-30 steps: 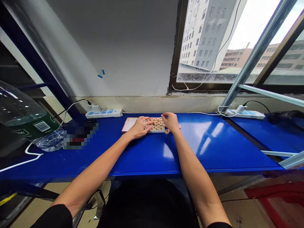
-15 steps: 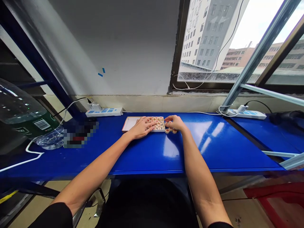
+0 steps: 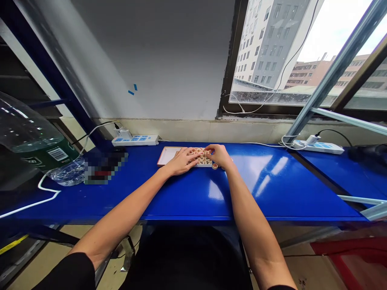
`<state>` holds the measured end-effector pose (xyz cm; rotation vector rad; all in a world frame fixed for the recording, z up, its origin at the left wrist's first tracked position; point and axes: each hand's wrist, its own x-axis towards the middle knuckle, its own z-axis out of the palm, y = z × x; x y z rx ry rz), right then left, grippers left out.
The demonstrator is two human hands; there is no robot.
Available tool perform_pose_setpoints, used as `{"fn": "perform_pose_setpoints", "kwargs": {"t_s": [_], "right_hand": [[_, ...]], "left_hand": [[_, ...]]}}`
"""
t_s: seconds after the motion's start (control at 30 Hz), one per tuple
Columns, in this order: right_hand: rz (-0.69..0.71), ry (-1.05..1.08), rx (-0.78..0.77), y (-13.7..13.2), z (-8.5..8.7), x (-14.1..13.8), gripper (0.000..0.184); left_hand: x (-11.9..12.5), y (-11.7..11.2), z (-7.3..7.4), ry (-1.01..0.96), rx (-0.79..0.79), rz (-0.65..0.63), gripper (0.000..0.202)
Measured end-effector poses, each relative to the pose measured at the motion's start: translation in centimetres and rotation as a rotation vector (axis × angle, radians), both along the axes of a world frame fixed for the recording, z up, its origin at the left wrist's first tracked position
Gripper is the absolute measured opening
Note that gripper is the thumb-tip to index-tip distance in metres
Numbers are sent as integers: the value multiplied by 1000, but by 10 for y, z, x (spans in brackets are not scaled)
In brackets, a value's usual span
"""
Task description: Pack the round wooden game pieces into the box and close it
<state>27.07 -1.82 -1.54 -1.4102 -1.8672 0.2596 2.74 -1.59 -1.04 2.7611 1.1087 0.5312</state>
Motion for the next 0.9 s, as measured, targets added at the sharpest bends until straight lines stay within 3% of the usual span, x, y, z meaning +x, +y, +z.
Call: {"fn": "perform_pose_setpoints", "kwargs": {"t_s": [0.23, 0.33, 0.47, 0.6, 0.9], "right_hand": [[2, 275, -22, 1, 4, 11, 17], [-159, 195, 14, 1, 4, 27, 18], [-293, 14, -53, -1, -2, 48, 18], [-290, -45, -122, -2, -9, 52, 24], [-281, -98, -109, 4, -13, 30, 14]], "left_hand": [[1, 1, 0, 5, 2, 3, 47], [1, 0, 2, 6, 2, 2, 45], [0, 1, 1, -13, -2, 1, 43], [0, 5, -3, -23, -5, -9, 43], [-1, 6, -1, -57, 22, 0, 43]]}}
